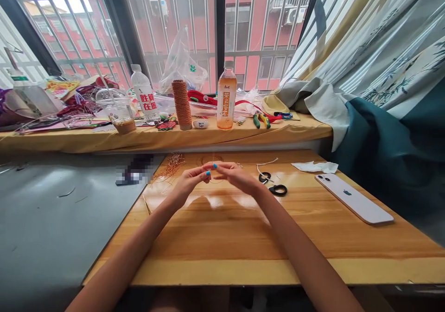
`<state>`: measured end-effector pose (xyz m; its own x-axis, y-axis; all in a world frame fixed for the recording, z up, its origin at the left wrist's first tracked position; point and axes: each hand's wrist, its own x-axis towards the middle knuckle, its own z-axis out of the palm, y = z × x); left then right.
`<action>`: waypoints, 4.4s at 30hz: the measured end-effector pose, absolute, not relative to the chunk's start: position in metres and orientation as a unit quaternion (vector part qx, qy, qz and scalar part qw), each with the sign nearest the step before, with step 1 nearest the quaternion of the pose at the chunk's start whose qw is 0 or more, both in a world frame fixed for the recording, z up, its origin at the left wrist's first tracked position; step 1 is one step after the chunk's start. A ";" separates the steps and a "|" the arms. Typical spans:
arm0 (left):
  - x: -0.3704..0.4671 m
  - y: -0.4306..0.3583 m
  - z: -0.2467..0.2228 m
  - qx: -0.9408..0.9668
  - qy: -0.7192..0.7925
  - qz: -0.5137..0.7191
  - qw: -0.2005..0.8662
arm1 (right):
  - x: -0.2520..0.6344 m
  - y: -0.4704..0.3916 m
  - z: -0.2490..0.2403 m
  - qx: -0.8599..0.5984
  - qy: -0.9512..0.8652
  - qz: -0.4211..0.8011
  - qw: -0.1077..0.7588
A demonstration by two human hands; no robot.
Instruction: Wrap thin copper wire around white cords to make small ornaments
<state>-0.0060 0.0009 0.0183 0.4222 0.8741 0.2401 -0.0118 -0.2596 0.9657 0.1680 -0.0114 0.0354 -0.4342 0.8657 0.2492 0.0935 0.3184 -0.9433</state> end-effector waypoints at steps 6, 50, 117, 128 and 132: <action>-0.014 0.014 0.007 0.588 0.351 0.546 0.483 | 0.255 0.008 0.010 -0.724 -0.641 -0.003 0.256; -0.008 -0.003 0.021 0.594 0.280 0.537 0.529 | 0.142 -0.025 0.045 -0.429 -0.714 0.415 0.366; -0.004 -0.005 0.015 0.658 0.306 0.408 0.554 | 0.136 -0.019 0.029 -0.465 -0.560 0.404 0.554; -0.027 0.004 0.017 0.887 0.385 0.256 0.006 | 0.138 -0.019 0.026 -0.527 -0.692 0.322 0.374; -0.026 0.000 0.019 0.899 0.376 0.217 -0.054 | 0.130 -0.018 0.016 -0.564 -0.707 0.212 0.370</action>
<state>-0.0263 -0.0003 0.0188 0.6230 0.6529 0.4307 0.7000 -0.7112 0.0655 0.1303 -0.0175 0.0163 -0.0883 0.9548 0.2839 0.6404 0.2727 -0.7180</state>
